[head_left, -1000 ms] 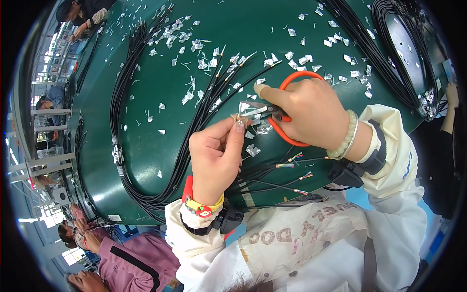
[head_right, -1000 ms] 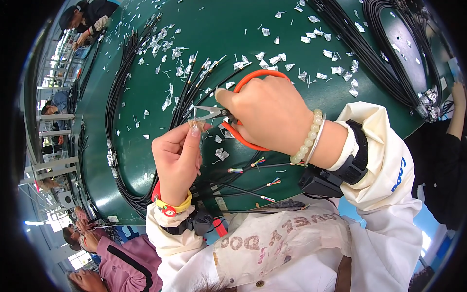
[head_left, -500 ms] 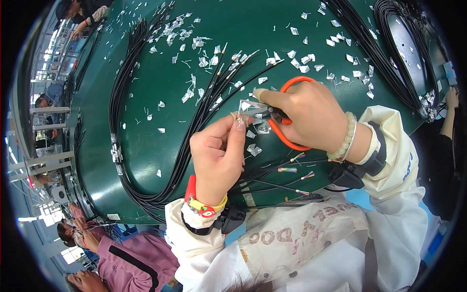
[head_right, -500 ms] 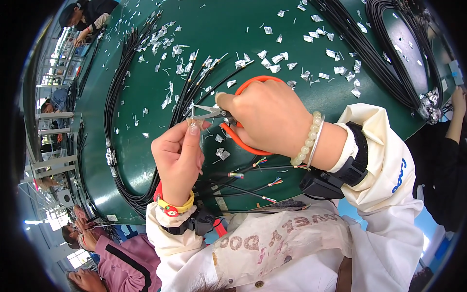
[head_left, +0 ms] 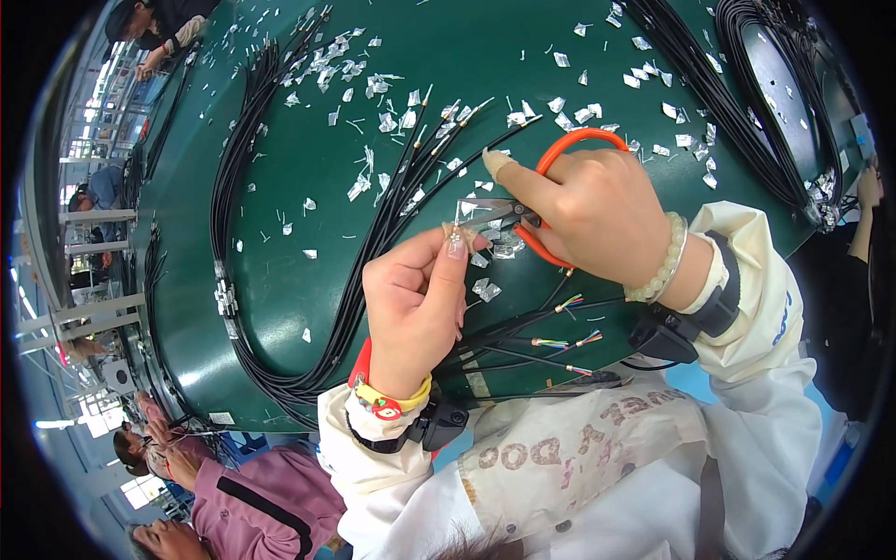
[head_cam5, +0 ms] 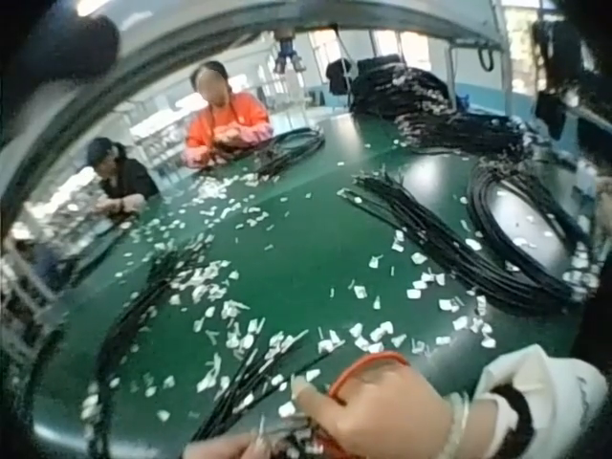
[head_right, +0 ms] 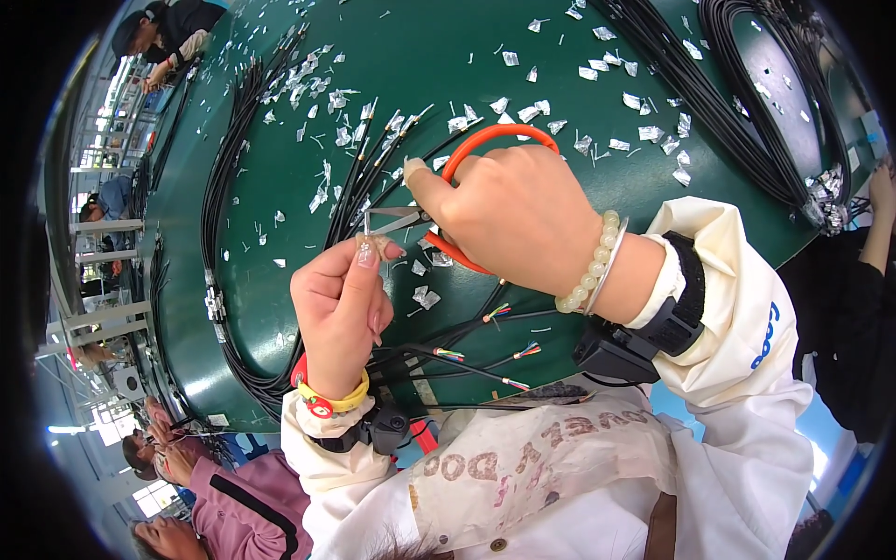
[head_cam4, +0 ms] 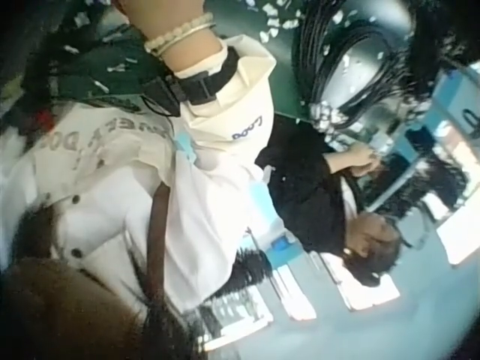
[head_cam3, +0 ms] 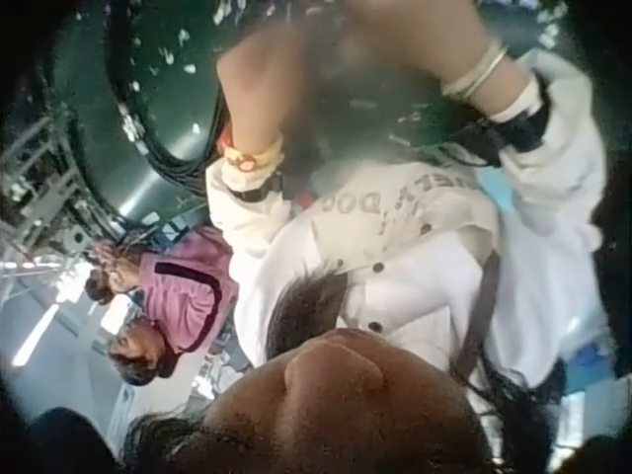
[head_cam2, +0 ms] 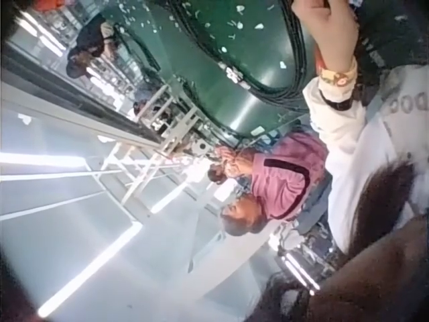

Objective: The person is using orange-handled scissors to strip the insulation from the ends of black electrical wires at a workbench.

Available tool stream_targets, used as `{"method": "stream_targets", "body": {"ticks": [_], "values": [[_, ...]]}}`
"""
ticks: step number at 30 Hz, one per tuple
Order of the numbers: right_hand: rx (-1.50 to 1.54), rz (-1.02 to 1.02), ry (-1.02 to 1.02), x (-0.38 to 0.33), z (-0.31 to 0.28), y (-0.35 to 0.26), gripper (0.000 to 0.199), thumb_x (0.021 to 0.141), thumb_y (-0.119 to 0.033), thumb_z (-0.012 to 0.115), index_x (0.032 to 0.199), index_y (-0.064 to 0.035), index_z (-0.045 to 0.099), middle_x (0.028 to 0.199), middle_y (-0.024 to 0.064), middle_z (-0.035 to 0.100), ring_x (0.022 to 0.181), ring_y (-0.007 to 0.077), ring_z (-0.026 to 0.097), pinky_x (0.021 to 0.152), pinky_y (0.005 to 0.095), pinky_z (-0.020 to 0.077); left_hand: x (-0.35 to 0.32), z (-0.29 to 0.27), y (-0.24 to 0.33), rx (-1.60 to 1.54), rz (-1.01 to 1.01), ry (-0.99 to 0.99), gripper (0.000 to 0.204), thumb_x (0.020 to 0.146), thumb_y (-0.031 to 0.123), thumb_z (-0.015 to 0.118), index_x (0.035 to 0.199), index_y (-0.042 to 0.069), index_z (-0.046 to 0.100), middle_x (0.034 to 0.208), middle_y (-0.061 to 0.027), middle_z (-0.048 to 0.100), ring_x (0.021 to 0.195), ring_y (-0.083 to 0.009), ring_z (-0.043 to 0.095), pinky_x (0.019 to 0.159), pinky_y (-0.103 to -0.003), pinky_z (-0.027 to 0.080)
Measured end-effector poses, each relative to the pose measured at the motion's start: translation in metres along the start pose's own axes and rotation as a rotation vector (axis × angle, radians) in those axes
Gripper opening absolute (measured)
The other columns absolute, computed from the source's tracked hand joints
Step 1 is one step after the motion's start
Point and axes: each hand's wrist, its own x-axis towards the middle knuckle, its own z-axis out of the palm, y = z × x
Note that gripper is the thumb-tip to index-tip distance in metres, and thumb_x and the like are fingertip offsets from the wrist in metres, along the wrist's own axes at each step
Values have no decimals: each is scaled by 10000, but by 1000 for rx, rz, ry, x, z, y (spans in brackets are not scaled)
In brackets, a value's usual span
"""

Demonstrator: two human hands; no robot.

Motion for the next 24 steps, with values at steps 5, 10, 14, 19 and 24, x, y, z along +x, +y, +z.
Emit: {"method": "stream_targets", "body": {"ticks": [5,10,14,19,24], "values": [[526,96,-220,0,-3,1,373,621,-93,644,989,-41,621,466,81,444,423,232,472,415,314,357,0,1,0,13,36,1,249,909,142,460,879,-72,583,475,25,429,362,-19,340,353,-171,264],[608,135,-301,4,-2,2,347,625,-107,636,959,-13,623,460,107,441,419,257,467,424,313,343,-1,0,0,32,43,-21,247,909,142,465,887,-71,589,502,19,453,387,-21,363,365,-168,271],[687,122,-310,5,-2,2,342,609,-112,644,933,-5,627,467,119,456,413,256,457,430,306,349,-1,-3,-4,26,57,-64,202,896,116,490,911,-43,614,555,46,475,432,1,384,391,-156,274],[826,136,-410,12,-3,-1,319,596,-116,634,894,-1,634,489,133,484,417,242,456,436,300,360,-3,-5,-5,-66,61,-94,196,893,105,493,894,-49,615,554,40,484,433,-1,382,391,-161,269],[811,88,-428,13,3,4,292,592,-111,627,863,-2,637,504,131,507,434,238,485,442,300,378,0,0,-7,-68,56,-81,206,893,108,492,876,-61,607,534,37,479,427,-3,378,387,-162,265]]}}
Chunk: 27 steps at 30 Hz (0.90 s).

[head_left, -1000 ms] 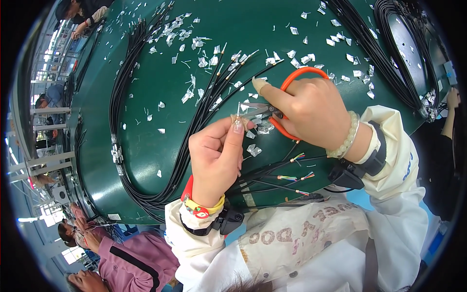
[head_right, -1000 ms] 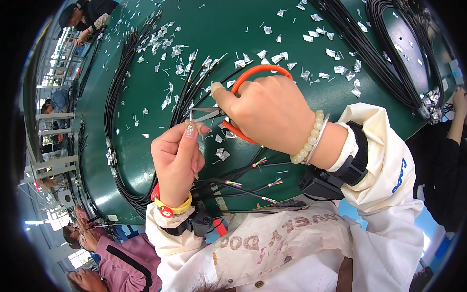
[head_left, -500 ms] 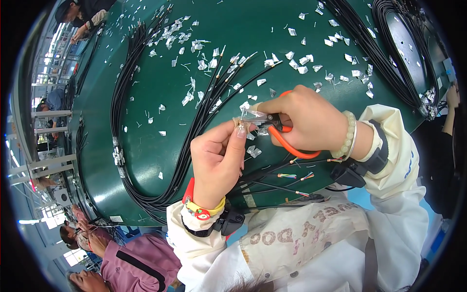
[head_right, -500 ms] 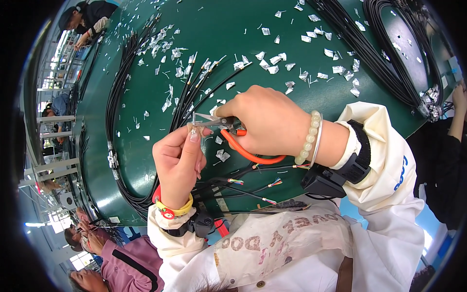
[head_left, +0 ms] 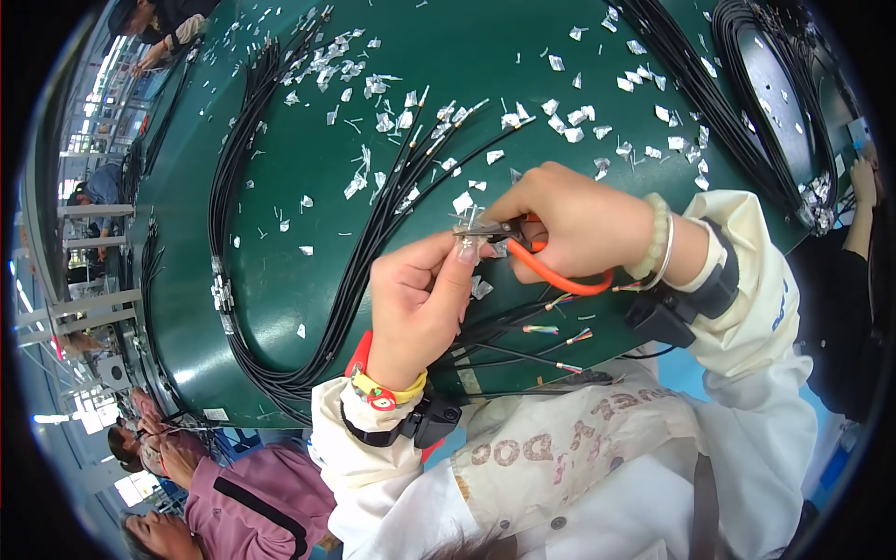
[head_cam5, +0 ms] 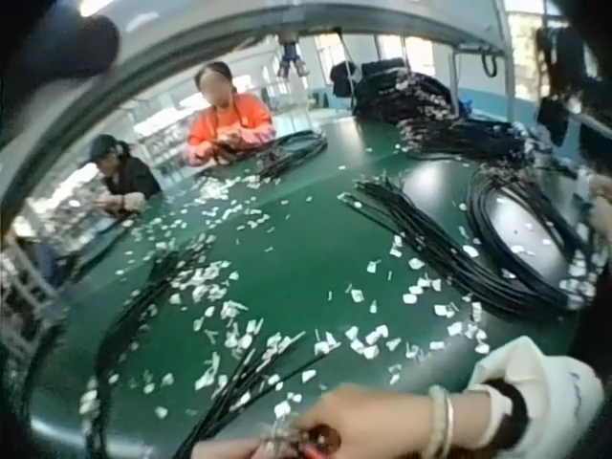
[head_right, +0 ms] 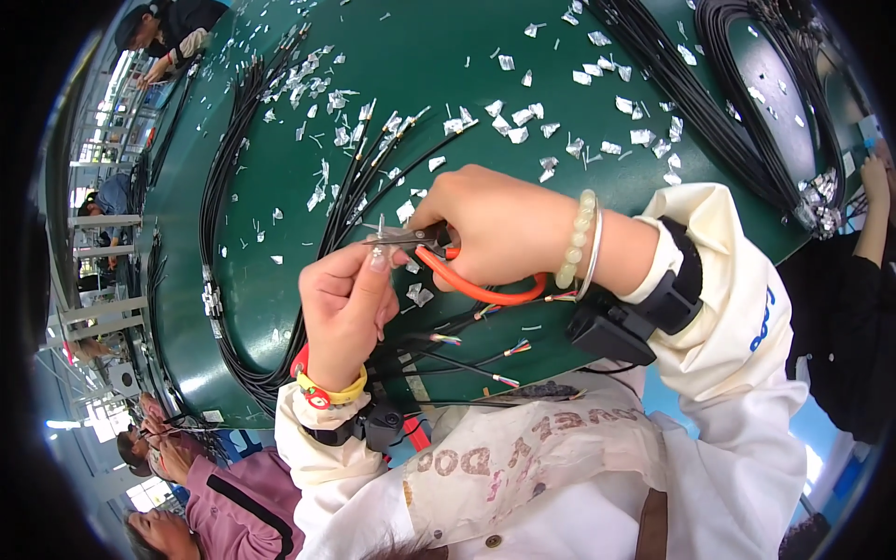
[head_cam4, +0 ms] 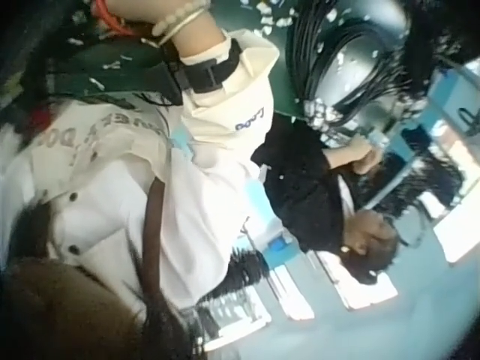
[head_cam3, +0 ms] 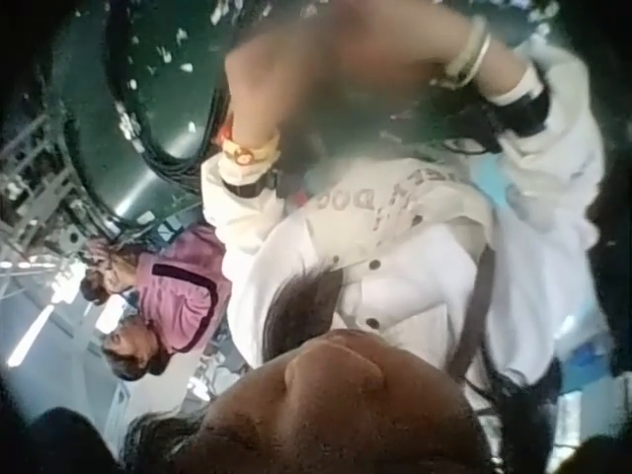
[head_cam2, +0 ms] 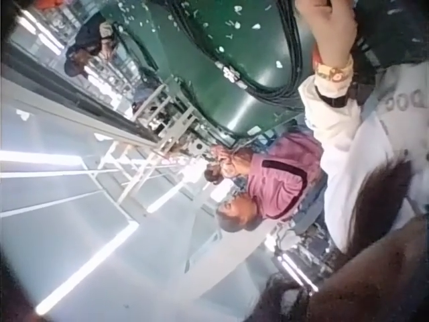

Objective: The person is using orange-handled scissors to strip the insulation from the ends of black electrical wires at a workbench.

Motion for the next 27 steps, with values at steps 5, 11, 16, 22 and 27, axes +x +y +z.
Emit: {"method": "stream_targets", "body": {"ticks": [5,11,16,22,27], "values": [[-183,-6,79,-5,-11,16,304,608,-86,619,906,-34,640,549,106,550,473,233,527,453,304,407,1,-4,1,-59,-64,19,236,904,138,477,875,-64,595,495,39,450,407,-9,367,382,-166,263],[-702,-154,472,-9,-10,16,407,624,-72,626,1029,-101,618,520,51,510,454,187,500,427,303,397,3,-1,0,-13,-121,10,246,915,159,451,858,-57,556,450,39,369,354,-22,285,354,-181,256],[-971,-161,465,-10,1,12,460,622,-91,628,1079,-124,599,472,15,423,420,157,453,397,295,369,3,-1,4,-69,-159,22,244,916,161,448,865,-54,554,449,45,363,355,-16,278,354,-176,254],[-979,-177,492,-13,0,9,473,625,-102,622,1096,-116,587,487,9,424,423,151,456,393,287,374,2,-2,4,-80,-139,36,247,919,166,445,871,-52,551,450,49,363,365,-9,277,355,-170,251],[-1043,-174,529,-12,4,10,471,641,-110,616,1111,-119,578,501,10,438,431,147,471,401,277,389,1,-1,3,-27,-135,0,246,918,167,447,869,-51,551,451,50,362,366,-10,276,353,-172,244]]}}
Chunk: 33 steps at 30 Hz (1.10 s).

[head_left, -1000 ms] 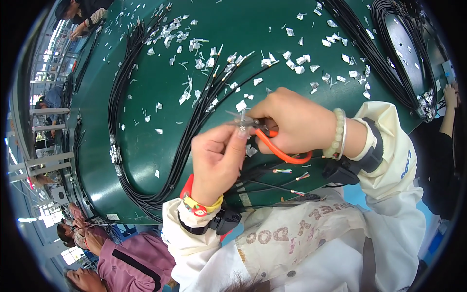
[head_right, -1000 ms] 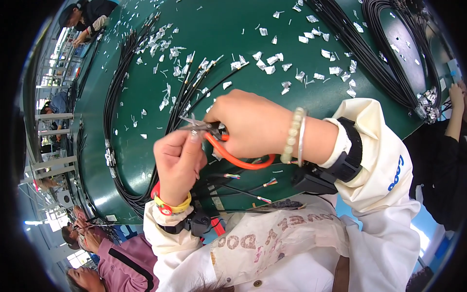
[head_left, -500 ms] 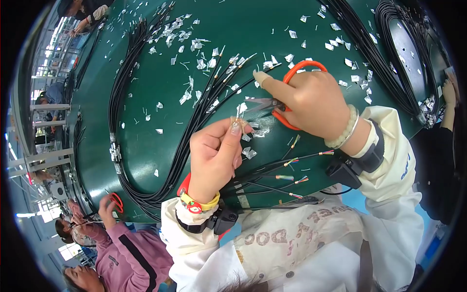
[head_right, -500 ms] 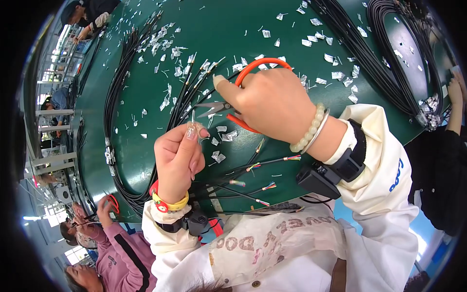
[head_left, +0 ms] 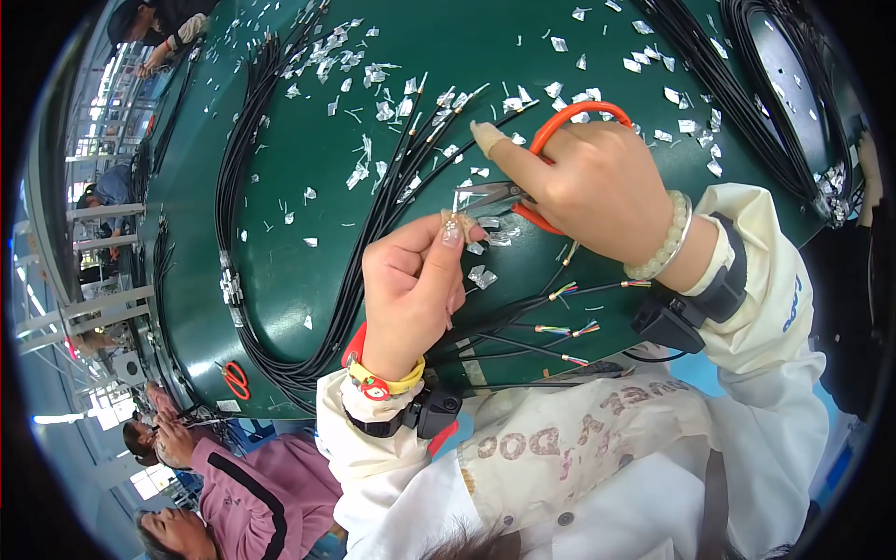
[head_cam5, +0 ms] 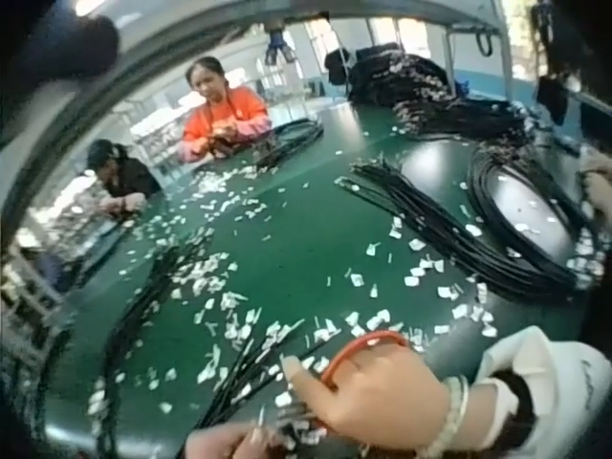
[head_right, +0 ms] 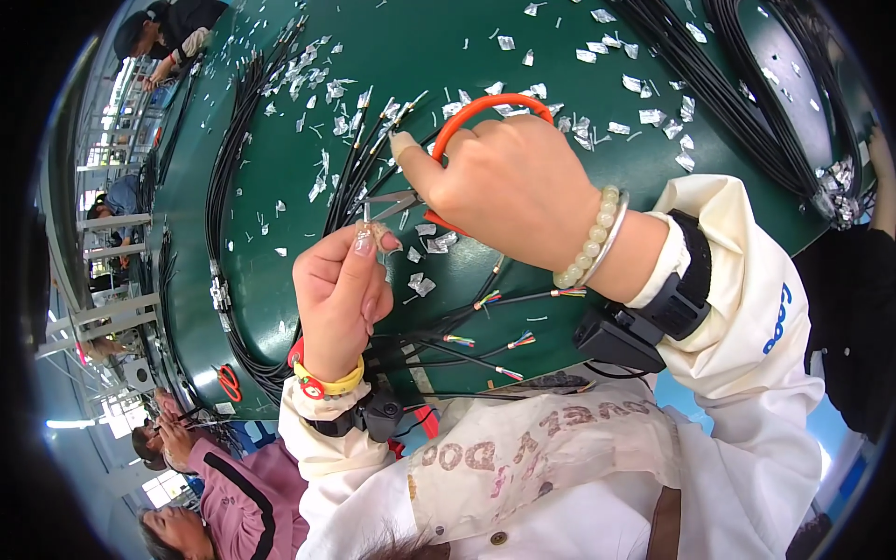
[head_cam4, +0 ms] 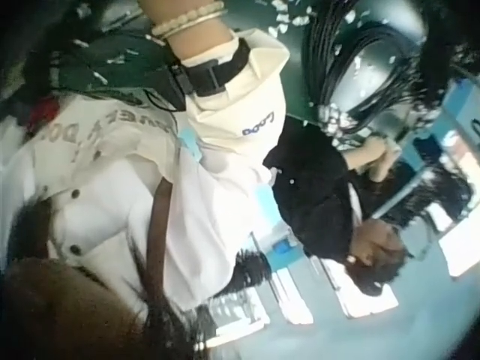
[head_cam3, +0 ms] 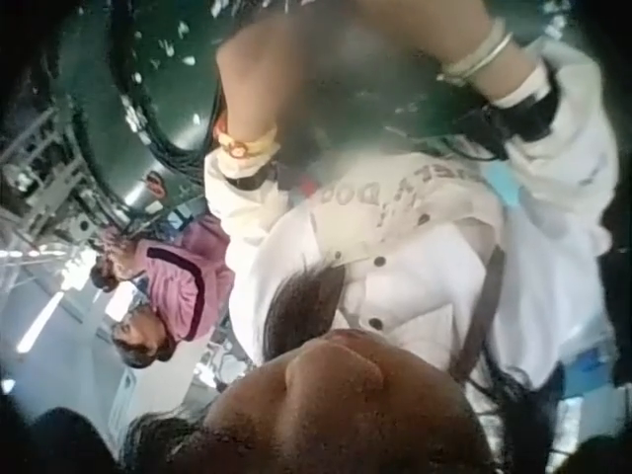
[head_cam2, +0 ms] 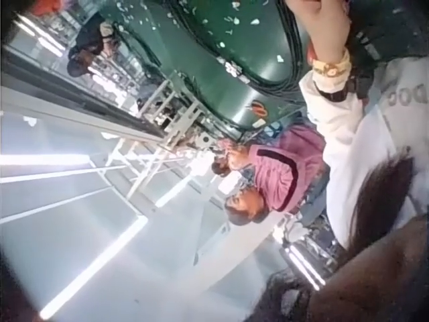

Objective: The person is using orange-handled scissors to strip the insulation from the ends of black electrical wires at a workbench.

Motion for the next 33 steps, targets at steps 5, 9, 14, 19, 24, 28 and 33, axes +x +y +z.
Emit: {"method": "stream_targets", "body": {"ticks": [5,9,14,19,24,28,33], "values": [[-22,6,9,1,-1,-5,463,655,-123,611,1116,-121,573,503,11,440,435,144,479,404,272,393,1,-4,-1,-42,-19,-10,268,913,181,468,879,-59,582,449,45,416,359,-9,335,353,-174,259],[-13,11,11,-1,-1,-3,461,663,-131,607,1122,-122,569,501,10,440,431,142,477,400,271,389,0,-3,-1,-57,-30,-11,271,914,184,467,886,-61,579,449,45,409,361,-9,328,355,-173,260],[-32,-4,72,1,-5,1,460,665,-129,599,1124,-118,568,490,8,435,420,144,471,397,273,386,-1,-5,1,-96,-28,-8,276,915,188,464,896,-65,573,451,46,397,363,-10,316,360,-176,263],[7,-19,80,1,-2,-1,464,659,-126,596,1122,-115,570,484,6,433,419,146,470,399,275,388,0,-5,0,-88,-55,-28,282,917,194,459,897,-64,571,453,47,391,366,-11,312,363,-179,265],[-14,-30,71,0,0,-2,466,654,-119,594,1120,-113,572,489,7,442,421,146,473,398,276,390,0,-4,1,-90,-51,-33,283,917,197,459,895,-62,572,452,48,387,367,-12,309,365,-180,265],[-21,-22,74,0,1,-1,457,653,-117,594,1109,-109,579,498,9,452,427,145,478,396,275,393,0,-5,1,-85,-30,-26,285,917,199,459,893,-61,572,448,48,382,364,-14,305,364,-181,266],[-10,-17,69,-1,2,-2,441,653,-117,594,1093,-104,589,504,6,457,432,145,485,393,270,394,0,-5,0,-96,-55,-19,286,918,201,459,896,-59,575,445,48,384,360,-13,306,362,-180,267]]}}
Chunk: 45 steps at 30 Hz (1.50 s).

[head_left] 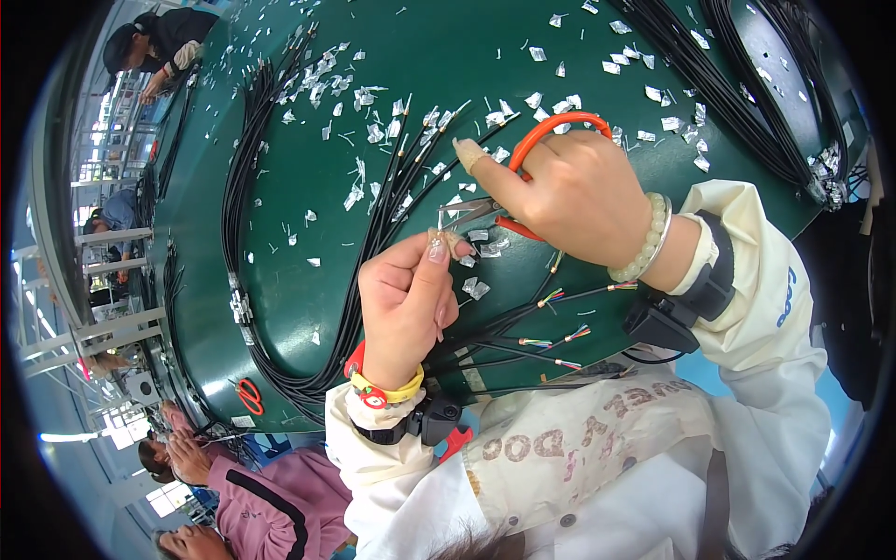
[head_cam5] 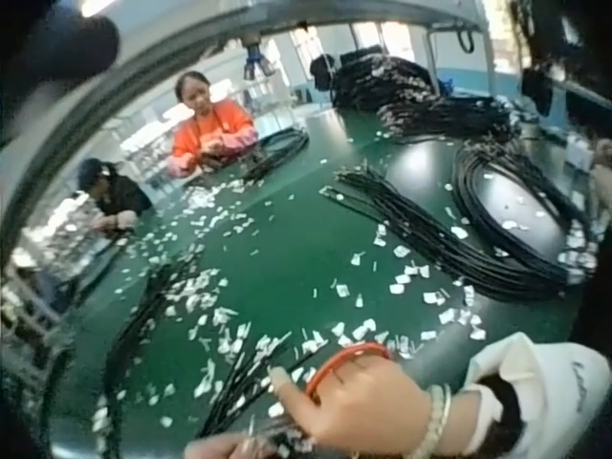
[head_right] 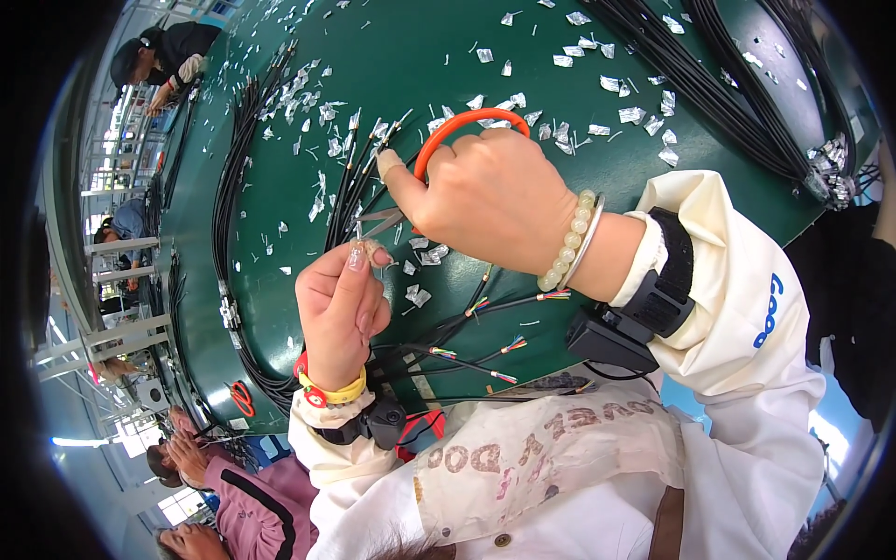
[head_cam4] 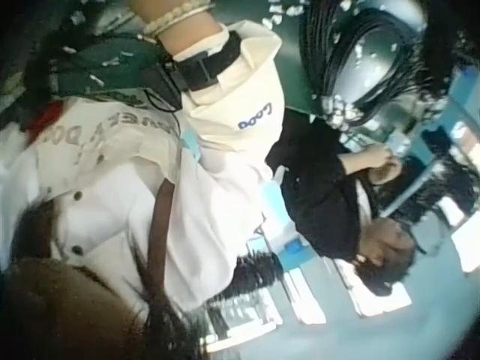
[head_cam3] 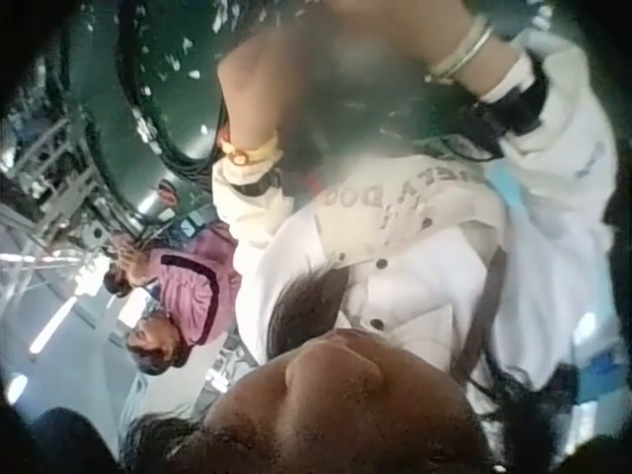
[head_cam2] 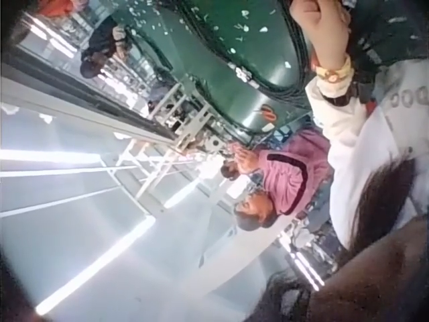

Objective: The person is using orange-handled scissors to strip the insulation from the ends of black electrical wires at a workbench.

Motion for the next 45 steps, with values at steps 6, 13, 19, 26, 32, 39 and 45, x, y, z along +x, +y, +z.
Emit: {"method": "stream_targets", "body": {"ticks": [6,13,19,26,32,39,45], "values": [[23,8,-16,-1,0,-3,428,651,-119,600,1079,-105,594,487,4,447,424,147,486,393,266,395,1,1,-2,120,45,56,273,910,189,477,894,-56,595,456,41,423,363,-10,346,358,-172,271],[285,13,-133,0,-2,-3,422,614,-119,636,1034,-108,606,485,12,453,419,169,486,411,276,403,3,7,-7,278,78,96,255,909,172,472,887,-55,588,454,47,406,359,-9,325,352,-171,258],[383,6,53,8,0,13,416,613,-121,643,1027,-120,607,483,14,456,415,174,484,407,286,395,6,0,-5,138,15,63,259,907,173,475,894,-55,598,452,45,422,357,-12,343,356,-169,266],[44,-81,4,6,1,15,412,643,-127,620,1055,-132,600,484,12,458,416,167,481,395,288,383,5,4,-3,92,12,42,248,914,182,460,872,-39,565,443,53,354,349,-13,269,346,-177,236],[9,-88,-14,6,1,11,409,661,-117,594,1069,-136,597,487,13,459,419,164,481,394,280,383,5,2,-4,69,-13,6,278,913,202,467,893,-46,593,442,46,412,359,-13,343,363,-167,270],[9,-90,-6,5,5,9,399,658,-111,593,1056,-130,600,491,17,466,427,164,492,396,282,389,5,2,-4,65,-23,5,280,912,210,472,896,-41,595,446,48,418,362,-10,347,363,-164,272],[28,0,-141,1,3,0,384,645,-139,616,1029,-118,605,496,28,480,449,167,517,406,290,399,6,5,-6,243,68,90,219,890,150,504,847,-36,613,451,26,438,366,-11,359,363,-179,259]]}}
